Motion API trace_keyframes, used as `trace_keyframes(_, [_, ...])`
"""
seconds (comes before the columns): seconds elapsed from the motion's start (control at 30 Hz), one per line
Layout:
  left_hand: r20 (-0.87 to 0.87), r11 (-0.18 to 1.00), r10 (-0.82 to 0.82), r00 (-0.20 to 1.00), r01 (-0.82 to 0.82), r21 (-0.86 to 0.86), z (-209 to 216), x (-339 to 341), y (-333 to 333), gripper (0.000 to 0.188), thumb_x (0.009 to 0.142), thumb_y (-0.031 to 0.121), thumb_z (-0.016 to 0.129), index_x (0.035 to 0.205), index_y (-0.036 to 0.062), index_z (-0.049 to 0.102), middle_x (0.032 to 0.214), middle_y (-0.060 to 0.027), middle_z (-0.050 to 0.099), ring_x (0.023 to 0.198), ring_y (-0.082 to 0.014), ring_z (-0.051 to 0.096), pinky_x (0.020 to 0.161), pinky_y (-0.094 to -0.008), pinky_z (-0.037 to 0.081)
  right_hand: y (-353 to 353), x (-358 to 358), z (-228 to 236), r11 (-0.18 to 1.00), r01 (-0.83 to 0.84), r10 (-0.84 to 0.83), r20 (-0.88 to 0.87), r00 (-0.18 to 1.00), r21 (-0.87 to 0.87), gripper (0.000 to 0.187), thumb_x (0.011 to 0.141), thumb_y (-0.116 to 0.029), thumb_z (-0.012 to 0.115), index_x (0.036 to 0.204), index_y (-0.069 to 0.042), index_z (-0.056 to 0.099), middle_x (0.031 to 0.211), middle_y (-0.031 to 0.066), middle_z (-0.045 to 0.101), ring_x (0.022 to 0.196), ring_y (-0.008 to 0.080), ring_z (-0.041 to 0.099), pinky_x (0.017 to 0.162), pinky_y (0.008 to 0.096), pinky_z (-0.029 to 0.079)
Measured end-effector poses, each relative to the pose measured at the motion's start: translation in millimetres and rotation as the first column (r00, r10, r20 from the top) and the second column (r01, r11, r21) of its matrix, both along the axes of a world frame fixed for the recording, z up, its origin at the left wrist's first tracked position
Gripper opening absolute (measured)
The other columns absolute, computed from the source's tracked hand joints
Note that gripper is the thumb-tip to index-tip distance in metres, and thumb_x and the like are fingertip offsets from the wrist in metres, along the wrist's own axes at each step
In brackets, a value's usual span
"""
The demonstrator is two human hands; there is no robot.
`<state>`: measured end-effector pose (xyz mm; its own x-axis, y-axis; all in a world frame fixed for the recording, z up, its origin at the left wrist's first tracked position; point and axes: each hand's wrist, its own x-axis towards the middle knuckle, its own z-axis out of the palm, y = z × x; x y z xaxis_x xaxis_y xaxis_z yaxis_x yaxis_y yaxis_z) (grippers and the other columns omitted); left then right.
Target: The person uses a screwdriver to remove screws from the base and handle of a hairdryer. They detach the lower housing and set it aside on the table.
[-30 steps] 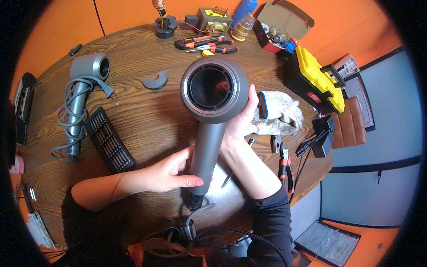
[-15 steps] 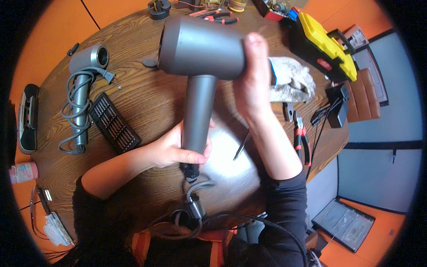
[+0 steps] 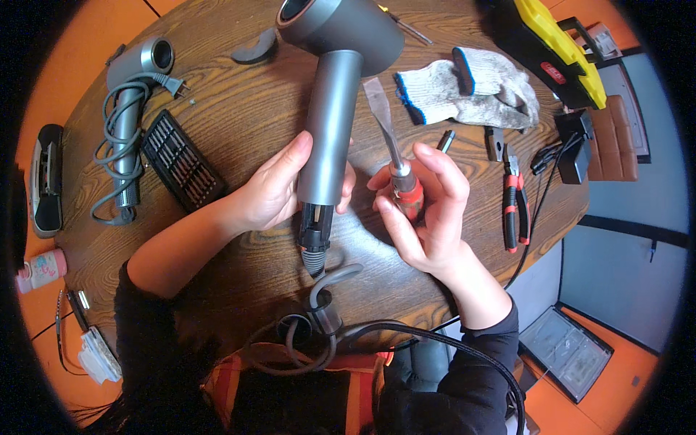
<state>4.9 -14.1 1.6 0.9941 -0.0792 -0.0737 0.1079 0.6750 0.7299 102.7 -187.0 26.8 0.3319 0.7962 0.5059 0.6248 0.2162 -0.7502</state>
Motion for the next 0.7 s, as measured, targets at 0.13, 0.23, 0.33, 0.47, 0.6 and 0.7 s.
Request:
trace_keyframes(0.13, [0.009, 0.997, 0.021, 1.000, -0.021, -0.069, -1.5, 1.0, 1.6, 0.036, 0.091, 0.040, 0.039, 0.109, 0.0086, 0.034, 0.085, -0.0097, 0.055, 0.076, -0.0176, 0.058, 0.068, -0.0302, 0.049, -5.1, 4.6, -0.2, 0.995, -0.028, 0.017, -0.119, 0.993, -0.096, 0.056, 0.082, -0.001, 0.051, 0.129, -0.006, 0.020, 0.093, 0.0186, 0.052, 0.066, 0.0163, 0.054, 0.057, 0.0240, 0.044])
trace_keyframes(0.23, [-0.050, 0.998, 0.056, 0.997, -0.055, 0.007, -0.7, -0.3, 3.3, 0.040, 0.090, 0.040, 0.044, 0.110, 0.0075, 0.033, 0.084, -0.0095, 0.055, 0.075, -0.0165, 0.058, 0.067, -0.0286, 0.050, -6.8, 6.9, 8.7, 0.989, 0.089, -0.083, 0.054, 0.995, -0.119, 0.041, 0.073, -0.001, 0.062, 0.110, 0.003, 0.046, 0.096, 0.0175, 0.058, 0.073, 0.0215, 0.057, 0.065, 0.0289, 0.046])
trace_keyframes(0.33, [-0.064, 0.994, 0.098, 0.993, -0.094, 0.061, 1.0, -1.9, 3.4, 0.040, 0.086, 0.033, 0.054, 0.107, 0.0051, 0.036, 0.085, -0.0075, 0.053, 0.074, -0.0143, 0.058, 0.064, -0.0262, 0.050, -7.7, 8.7, 15.5, 0.981, 0.106, -0.084, 0.132, 0.988, -0.164, 0.037, 0.069, -0.002, 0.065, 0.103, 0.006, 0.054, 0.096, 0.0171, 0.060, 0.072, 0.0223, 0.058, 0.066, 0.0295, 0.046])
trace_keyframes(0.47, [-0.026, 0.968, 0.200, 0.980, -0.193, 0.161, 0.5, 0.3, -2.0, 0.036, 0.083, 0.027, 0.060, 0.103, 0.0052, 0.039, 0.085, -0.0041, 0.050, 0.072, -0.0104, 0.054, 0.062, -0.0239, 0.047, -10.8, 4.9, 15.7, 0.963, 0.151, -0.168, -0.061, 0.984, -0.223, 0.035, 0.075, -0.008, 0.060, 0.106, 0.007, 0.052, 0.086, 0.0141, 0.061, 0.066, 0.0165, 0.057, 0.064, 0.0264, 0.045])
trace_keyframes(0.6, [-0.002, 0.935, 0.203, 0.979, -0.194, 0.297, -0.8, -0.7, -2.4, 0.036, 0.085, 0.023, 0.056, 0.109, 0.0048, 0.036, 0.086, -0.0051, 0.051, 0.077, -0.0120, 0.054, 0.067, -0.0260, 0.048, -15.0, -7.3, 14.2, 0.965, 0.071, -0.190, -0.492, 0.850, -0.252, 0.032, 0.081, -0.012, 0.058, 0.106, 0.005, 0.049, 0.081, 0.0087, 0.060, 0.067, 0.0111, 0.056, 0.064, 0.0246, 0.045])
trace_keyframes(0.7, [0.039, 0.909, 0.221, 0.974, -0.221, 0.354, -1.6, -1.3, -2.8, 0.038, 0.085, 0.022, 0.056, 0.113, 0.0051, 0.036, 0.087, -0.0043, 0.050, 0.081, -0.0115, 0.053, 0.072, -0.0260, 0.046, -11.5, -20.5, 10.1, 0.923, 0.062, -0.263, -0.505, 0.822, -0.379, 0.029, 0.079, -0.014, 0.062, 0.101, 0.002, 0.049, 0.081, 0.0049, 0.059, 0.070, 0.0086, 0.054, 0.065, 0.0232, 0.044])
